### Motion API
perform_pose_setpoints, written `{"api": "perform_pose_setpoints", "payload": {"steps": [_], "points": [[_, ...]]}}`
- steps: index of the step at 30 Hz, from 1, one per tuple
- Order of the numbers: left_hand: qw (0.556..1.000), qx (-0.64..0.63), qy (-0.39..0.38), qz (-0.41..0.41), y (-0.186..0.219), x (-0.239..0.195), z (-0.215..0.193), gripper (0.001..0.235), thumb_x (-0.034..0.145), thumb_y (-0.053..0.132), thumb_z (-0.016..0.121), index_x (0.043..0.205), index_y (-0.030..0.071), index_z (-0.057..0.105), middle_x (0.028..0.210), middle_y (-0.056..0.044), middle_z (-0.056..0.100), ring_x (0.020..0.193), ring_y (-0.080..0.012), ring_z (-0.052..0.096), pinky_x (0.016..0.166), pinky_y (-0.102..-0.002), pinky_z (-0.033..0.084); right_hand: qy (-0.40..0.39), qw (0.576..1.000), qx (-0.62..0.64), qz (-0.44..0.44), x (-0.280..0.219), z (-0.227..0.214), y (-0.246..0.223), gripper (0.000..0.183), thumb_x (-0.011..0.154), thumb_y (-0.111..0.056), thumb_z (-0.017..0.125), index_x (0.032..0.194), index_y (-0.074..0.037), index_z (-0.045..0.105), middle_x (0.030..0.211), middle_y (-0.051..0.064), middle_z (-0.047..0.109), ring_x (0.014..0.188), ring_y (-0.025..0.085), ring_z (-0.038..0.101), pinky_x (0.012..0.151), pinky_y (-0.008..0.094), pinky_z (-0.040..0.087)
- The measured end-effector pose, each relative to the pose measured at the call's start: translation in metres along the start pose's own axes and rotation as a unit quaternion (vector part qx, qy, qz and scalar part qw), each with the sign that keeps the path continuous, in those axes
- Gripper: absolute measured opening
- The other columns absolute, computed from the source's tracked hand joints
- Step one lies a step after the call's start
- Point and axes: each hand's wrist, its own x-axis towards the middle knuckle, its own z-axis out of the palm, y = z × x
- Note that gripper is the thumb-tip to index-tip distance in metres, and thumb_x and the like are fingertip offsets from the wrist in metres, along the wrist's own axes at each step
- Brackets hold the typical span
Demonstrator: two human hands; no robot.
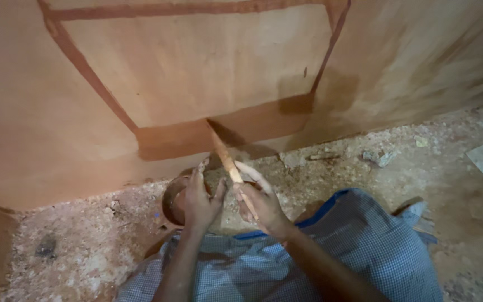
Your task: The person paints a rectangular section of a wall using a paintbrush and a small container of reddish-brown paint. They repeatedly dip the brush and apply paint in horizontal strokes to fill the outlined area.
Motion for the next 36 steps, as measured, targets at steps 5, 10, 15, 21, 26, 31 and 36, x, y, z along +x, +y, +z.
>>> {"api": "perform_pose_setpoints", "payload": {"steps": [5, 10, 15, 21, 26, 31, 36], "points": [[0.999, -0.015, 0.024, 0.035, 0.014, -0.002, -0.010, 0.084, 0.094, 0.056, 0.060, 0.153, 0.002, 0.034, 0.154, -0.028, 0.041, 0.142, -0.0431, 0.043, 0.114, -0.059, 0.036, 0.124, 0.992, -0.033, 0.003, -0.002, -0.001, -0.012, 0.053, 0.102, -0.012, 0.053, 0.154, -0.011, 0.041, 0.084, 0.009, 0.064, 0.047, 0.009, 0.051, 0.035, 0.023, 0.042], [0.997, -0.052, 0.038, 0.049, 0.029, -0.005, -0.021, 0.078, 0.093, 0.048, 0.062, 0.151, 0.001, 0.038, 0.149, -0.029, 0.047, 0.137, -0.0429, 0.049, 0.111, -0.056, 0.040, 0.225, 0.971, -0.045, -0.064, -0.012, 0.001, -0.018, 0.055, 0.098, -0.013, 0.051, 0.153, -0.014, 0.040, 0.082, 0.008, 0.065, 0.047, 0.010, 0.054, 0.035, 0.024, 0.045], [0.981, -0.113, 0.098, 0.125, 0.039, -0.009, -0.034, 0.068, 0.093, 0.042, 0.065, 0.148, 0.006, 0.047, 0.144, -0.024, 0.058, 0.133, -0.0391, 0.057, 0.112, -0.050, 0.048, 0.152, 0.983, -0.006, -0.101, -0.007, 0.004, -0.021, 0.053, 0.102, -0.012, 0.052, 0.155, -0.009, 0.042, 0.077, 0.008, 0.061, 0.047, 0.009, 0.052, 0.037, 0.023, 0.046], [0.996, -0.080, 0.038, 0.017, 0.031, -0.006, -0.038, 0.076, 0.090, 0.048, 0.065, 0.150, 0.007, 0.041, 0.137, -0.022, 0.059, 0.122, -0.0371, 0.062, 0.102, -0.049, 0.050, 0.162, 0.985, -0.060, 0.010, 0.010, 0.020, -0.008, 0.053, 0.099, -0.012, 0.053, 0.151, -0.012, 0.043, 0.088, 0.007, 0.067, 0.055, 0.010, 0.058, 0.039, 0.024, 0.046], [0.995, -0.015, 0.095, 0.036, 0.015, 0.002, -0.031, 0.083, 0.090, 0.056, 0.065, 0.149, 0.002, 0.042, 0.139, -0.025, 0.057, 0.126, -0.0410, 0.059, 0.101, -0.054, 0.048, 0.049, 0.999, -0.016, 0.001, 0.006, 0.028, 0.000, 0.055, 0.101, -0.011, 0.057, 0.154, -0.011, 0.045, 0.083, 0.008, 0.063, 0.050, 0.009, 0.051, 0.038, 0.022, 0.042], [0.994, -0.021, 0.100, 0.045, 0.010, 0.003, -0.025, 0.080, 0.092, 0.056, 0.065, 0.149, 0.003, 0.044, 0.143, -0.026, 0.056, 0.130, -0.0414, 0.057, 0.103, -0.053, 0.047, 0.128, 0.986, -0.067, 0.081, 0.003, 0.030, -0.011, 0.057, 0.097, -0.009, 0.057, 0.153, -0.015, 0.045, 0.083, 0.009, 0.065, 0.048, 0.010, 0.052, 0.036, 0.024, 0.040], [0.991, -0.014, 0.120, 0.050, 0.020, 0.000, -0.026, 0.078, 0.090, 0.051, 0.067, 0.147, 0.002, 0.045, 0.142, -0.026, 0.056, 0.131, -0.0407, 0.056, 0.105, -0.052, 0.045, 0.170, 0.985, -0.004, -0.037, -0.005, 0.026, -0.021, 0.059, 0.098, -0.010, 0.055, 0.155, -0.013, 0.041, 0.080, 0.006, 0.060, 0.048, 0.009, 0.049, 0.034, 0.023, 0.040]]}}
